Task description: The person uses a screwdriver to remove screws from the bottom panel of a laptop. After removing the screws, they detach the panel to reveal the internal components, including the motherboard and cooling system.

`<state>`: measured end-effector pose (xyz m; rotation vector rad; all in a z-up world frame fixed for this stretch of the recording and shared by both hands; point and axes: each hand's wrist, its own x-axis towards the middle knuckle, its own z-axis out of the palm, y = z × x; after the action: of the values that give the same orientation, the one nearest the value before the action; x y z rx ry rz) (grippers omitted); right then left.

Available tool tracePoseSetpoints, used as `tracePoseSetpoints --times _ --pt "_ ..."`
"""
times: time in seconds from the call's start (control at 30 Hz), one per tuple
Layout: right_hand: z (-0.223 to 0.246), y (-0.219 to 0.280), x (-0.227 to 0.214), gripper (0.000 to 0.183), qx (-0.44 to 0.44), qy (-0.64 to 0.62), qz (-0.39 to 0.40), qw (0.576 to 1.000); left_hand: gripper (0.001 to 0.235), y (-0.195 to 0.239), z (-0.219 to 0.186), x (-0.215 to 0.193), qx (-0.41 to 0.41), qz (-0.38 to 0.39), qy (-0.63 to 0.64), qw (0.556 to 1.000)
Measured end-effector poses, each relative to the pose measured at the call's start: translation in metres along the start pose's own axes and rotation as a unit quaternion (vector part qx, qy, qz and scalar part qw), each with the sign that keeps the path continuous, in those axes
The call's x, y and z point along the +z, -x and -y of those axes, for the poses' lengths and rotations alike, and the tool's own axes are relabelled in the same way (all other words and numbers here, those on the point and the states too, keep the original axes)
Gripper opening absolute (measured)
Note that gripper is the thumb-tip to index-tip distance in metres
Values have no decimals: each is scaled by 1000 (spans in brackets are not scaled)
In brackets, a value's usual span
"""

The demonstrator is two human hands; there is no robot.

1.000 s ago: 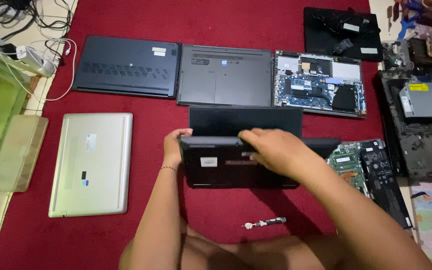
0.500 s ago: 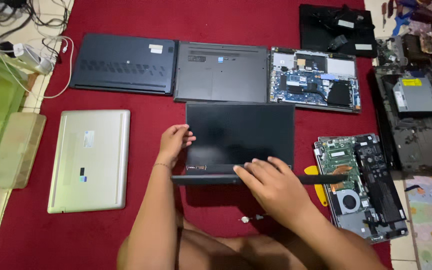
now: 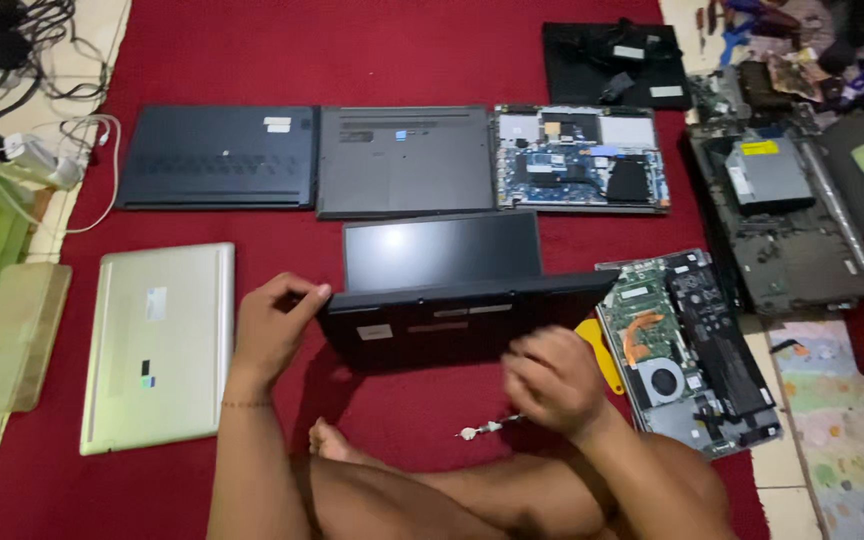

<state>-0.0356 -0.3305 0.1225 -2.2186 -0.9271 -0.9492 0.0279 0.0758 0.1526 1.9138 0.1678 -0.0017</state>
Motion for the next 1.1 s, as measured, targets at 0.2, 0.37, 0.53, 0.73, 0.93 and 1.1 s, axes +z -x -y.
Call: tracePoseSetpoints --times 0.2,0.37,0.53,0.73,0.93,1.1 --pt "-96 142 -31 44 519 141 375 755 16 24 -8 13 19 -78 -7 997" --pt "-115 140 -1 56 522 137 459 706 16 31 -7 28 252 -197 -116 940" --pt "-131 160 27 50 482 198 453 723 26 30 -24 37 389 -200 -190 879" --pt "-129 160 27 37 465 217 451 730 30 29 -37 64 398 -150 -273 863" --pt "-127 163 46 33 499 263 437 701 37 33 -50 104 369 -135 -313 865" --pt "-139 151 43 31 548 256 436 666 40 30 -53 127 385 -151 -335 847"
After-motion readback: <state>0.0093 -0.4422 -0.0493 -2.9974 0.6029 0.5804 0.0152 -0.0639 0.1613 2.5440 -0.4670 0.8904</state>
